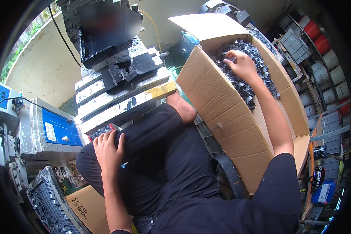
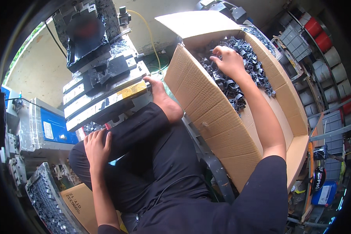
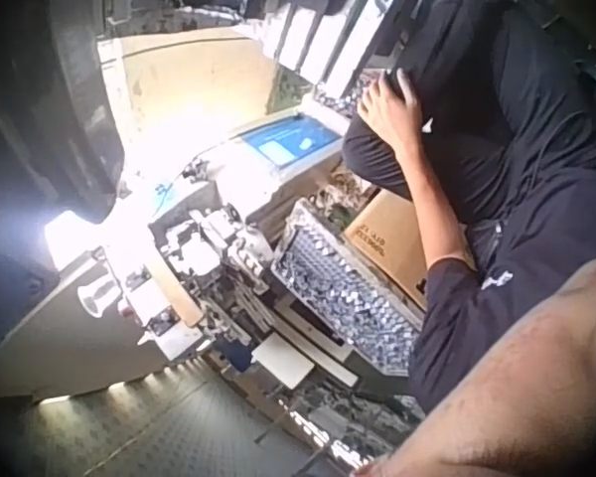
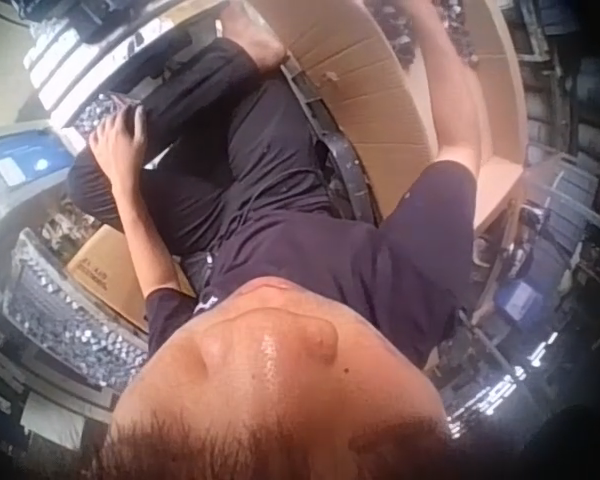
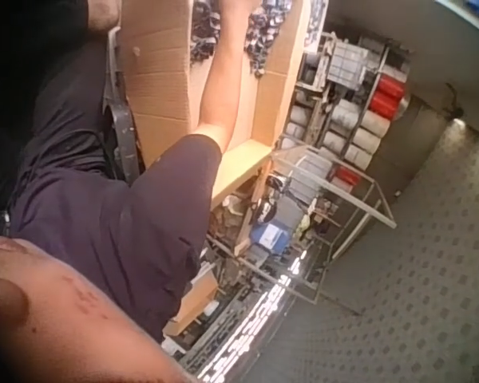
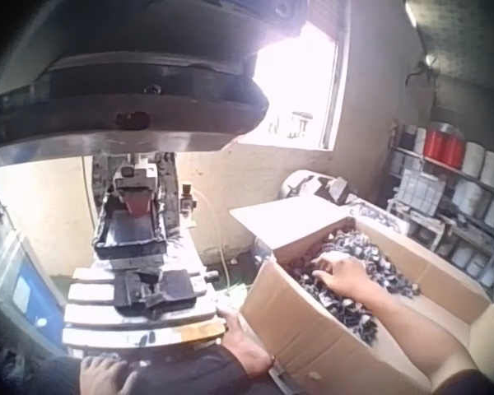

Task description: Operating a pad printing machine to apply icons onto small plastic automotive parts.

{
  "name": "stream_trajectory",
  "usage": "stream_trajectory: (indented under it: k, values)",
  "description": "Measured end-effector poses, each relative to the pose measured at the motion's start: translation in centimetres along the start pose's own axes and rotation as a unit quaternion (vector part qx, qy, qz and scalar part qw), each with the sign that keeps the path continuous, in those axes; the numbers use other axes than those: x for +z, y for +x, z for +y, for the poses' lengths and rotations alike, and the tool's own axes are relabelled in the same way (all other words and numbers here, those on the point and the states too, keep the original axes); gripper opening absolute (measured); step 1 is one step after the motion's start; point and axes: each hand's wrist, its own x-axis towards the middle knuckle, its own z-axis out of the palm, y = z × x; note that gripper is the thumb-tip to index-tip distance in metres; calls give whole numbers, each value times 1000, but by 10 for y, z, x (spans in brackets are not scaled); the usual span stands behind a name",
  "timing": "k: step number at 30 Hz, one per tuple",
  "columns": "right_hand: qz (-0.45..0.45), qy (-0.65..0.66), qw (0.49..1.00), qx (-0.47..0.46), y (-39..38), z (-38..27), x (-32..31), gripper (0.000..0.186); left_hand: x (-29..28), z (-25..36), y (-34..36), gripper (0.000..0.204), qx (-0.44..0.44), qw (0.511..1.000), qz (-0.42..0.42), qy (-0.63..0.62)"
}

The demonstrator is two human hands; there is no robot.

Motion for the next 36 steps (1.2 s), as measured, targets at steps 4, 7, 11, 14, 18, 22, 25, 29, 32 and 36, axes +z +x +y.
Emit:
stream_trajectory:
  k: [4,7,11,14,18,22,25,29,32,36]
  values:
    - [60,-28,998,-15,5,-4,12,26,-1,7,3,39,-5,1000,2,-18]
    - [79,23,997,-2,-1,-4,4,27,-1,5,1,38,-7,1000,10,-20]
    - [132,106,985,-35,-18,-17,-16,27,-3,4,-1,38,-13,1000,8,-27]
    - [160,154,970,-96,-27,-37,-35,22,-2,3,0,37,-15,999,7,-34]
    - [175,198,947,-181,-36,-85,-54,18,-2,3,0,37,-11,999,14,-38]
    - [196,204,921,-268,-45,-129,-67,19,-2,2,-1,36,-5,999,26,-38]
    - [213,249,886,-329,-47,-150,-76,18,-2,2,-3,36,-6,999,23,-40]
    - [183,290,854,-392,-46,-175,-83,20,-3,3,-2,37,-8,999,18,-43]
    - [130,306,850,-407,-45,-186,-70,26,-3,2,-2,37,-7,999,18,-45]
    - [76,359,841,-398,-48,-196,-65,30,-3,1,-4,38,-6,999,20,-48]
